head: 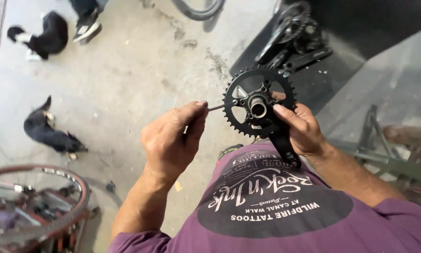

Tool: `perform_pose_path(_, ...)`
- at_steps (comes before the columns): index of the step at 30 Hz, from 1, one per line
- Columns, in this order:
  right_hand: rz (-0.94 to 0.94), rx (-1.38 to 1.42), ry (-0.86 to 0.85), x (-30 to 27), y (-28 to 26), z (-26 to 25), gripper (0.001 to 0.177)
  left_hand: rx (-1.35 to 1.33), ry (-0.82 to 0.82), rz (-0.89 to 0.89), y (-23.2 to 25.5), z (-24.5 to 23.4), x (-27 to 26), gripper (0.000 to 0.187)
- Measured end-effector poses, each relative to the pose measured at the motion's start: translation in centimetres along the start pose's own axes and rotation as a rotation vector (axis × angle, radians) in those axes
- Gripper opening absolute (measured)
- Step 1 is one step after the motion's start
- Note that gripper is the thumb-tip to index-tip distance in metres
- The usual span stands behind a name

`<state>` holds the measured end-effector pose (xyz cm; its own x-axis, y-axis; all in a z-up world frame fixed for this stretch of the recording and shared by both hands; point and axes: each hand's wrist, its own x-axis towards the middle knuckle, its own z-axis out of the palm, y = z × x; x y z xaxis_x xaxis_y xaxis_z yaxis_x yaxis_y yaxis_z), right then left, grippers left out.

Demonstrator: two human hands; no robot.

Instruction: The person is assembling a bicycle crankset by attaching the chainring to the crank arm and tightening the bolts using an allen key.

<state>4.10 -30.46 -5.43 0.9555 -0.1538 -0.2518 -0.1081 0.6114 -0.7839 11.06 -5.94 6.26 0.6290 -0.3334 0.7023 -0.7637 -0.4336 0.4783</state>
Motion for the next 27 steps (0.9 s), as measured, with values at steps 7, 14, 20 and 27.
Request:
perform_pose_path(7,0.075,-0.113,-0.08,-3.0,3.4,5.4,0.033,0.108,0.033,0.039,1.3,-7.0,-4.2,0.012)
perform_pose_path(14,0.096,-0.171,-0.178,-5.3,6.9,10.1,0.034,0.115,-0.09,0.02,1.7,-11.1,-7.2,0.013)
perform_pose_path(20,0.17,-0.131,-0.214,-7.1,8.2,14.8,0.03,0.039,-0.047,-0.037,0.8,-14.6,-10.4,0.013)
perform_pose_path(27,0.325,-0.103,-0.249,-6.5,8.6,17.6,0.024,-0.092,0.175,-0.152,0.4,-14.3,-13.5,0.014)
